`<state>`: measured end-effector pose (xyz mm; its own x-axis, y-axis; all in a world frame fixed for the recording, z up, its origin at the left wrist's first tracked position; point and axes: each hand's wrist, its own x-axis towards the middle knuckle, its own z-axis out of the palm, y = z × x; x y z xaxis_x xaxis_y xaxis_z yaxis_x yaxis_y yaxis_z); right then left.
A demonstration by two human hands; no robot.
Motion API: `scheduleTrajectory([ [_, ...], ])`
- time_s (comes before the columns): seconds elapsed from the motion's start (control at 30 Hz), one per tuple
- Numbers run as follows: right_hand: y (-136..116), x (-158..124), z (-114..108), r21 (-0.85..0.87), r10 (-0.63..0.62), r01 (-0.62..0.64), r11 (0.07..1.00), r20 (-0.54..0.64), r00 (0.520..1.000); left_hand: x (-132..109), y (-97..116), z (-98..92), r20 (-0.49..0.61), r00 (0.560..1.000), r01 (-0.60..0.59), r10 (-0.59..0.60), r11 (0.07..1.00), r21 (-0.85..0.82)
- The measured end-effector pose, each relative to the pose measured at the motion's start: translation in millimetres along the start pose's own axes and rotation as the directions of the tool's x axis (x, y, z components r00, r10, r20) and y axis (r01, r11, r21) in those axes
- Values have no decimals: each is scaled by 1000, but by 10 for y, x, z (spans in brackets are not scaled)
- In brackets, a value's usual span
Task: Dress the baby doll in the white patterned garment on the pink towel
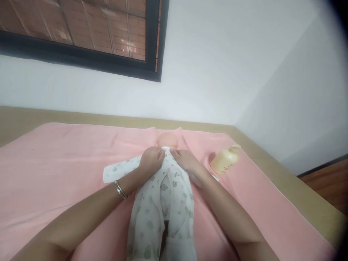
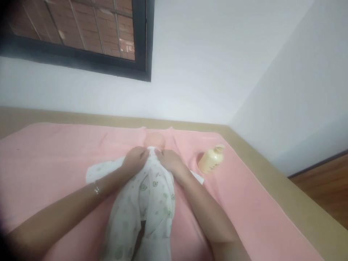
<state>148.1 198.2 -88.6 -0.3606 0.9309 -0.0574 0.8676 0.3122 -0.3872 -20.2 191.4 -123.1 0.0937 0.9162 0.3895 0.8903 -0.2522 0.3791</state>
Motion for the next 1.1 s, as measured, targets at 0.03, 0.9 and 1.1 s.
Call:
scheduleTrajectory([
  [0.03, 2, -1, -4, -8, -2, 2, 1000, 1, 1000, -3, 5, 7, -30, 999, -38, 38, 999, 5],
  [0.9, 122, 85, 152, 9, 9, -9, 1000, -76, 997, 18, -12, 0, 114, 972, 213, -204, 974, -77],
  [1.1, 114, 76, 135, 6, 1, 0, 1000, -84, 997, 12, -21, 0, 107, 978, 188, -180, 980, -69],
])
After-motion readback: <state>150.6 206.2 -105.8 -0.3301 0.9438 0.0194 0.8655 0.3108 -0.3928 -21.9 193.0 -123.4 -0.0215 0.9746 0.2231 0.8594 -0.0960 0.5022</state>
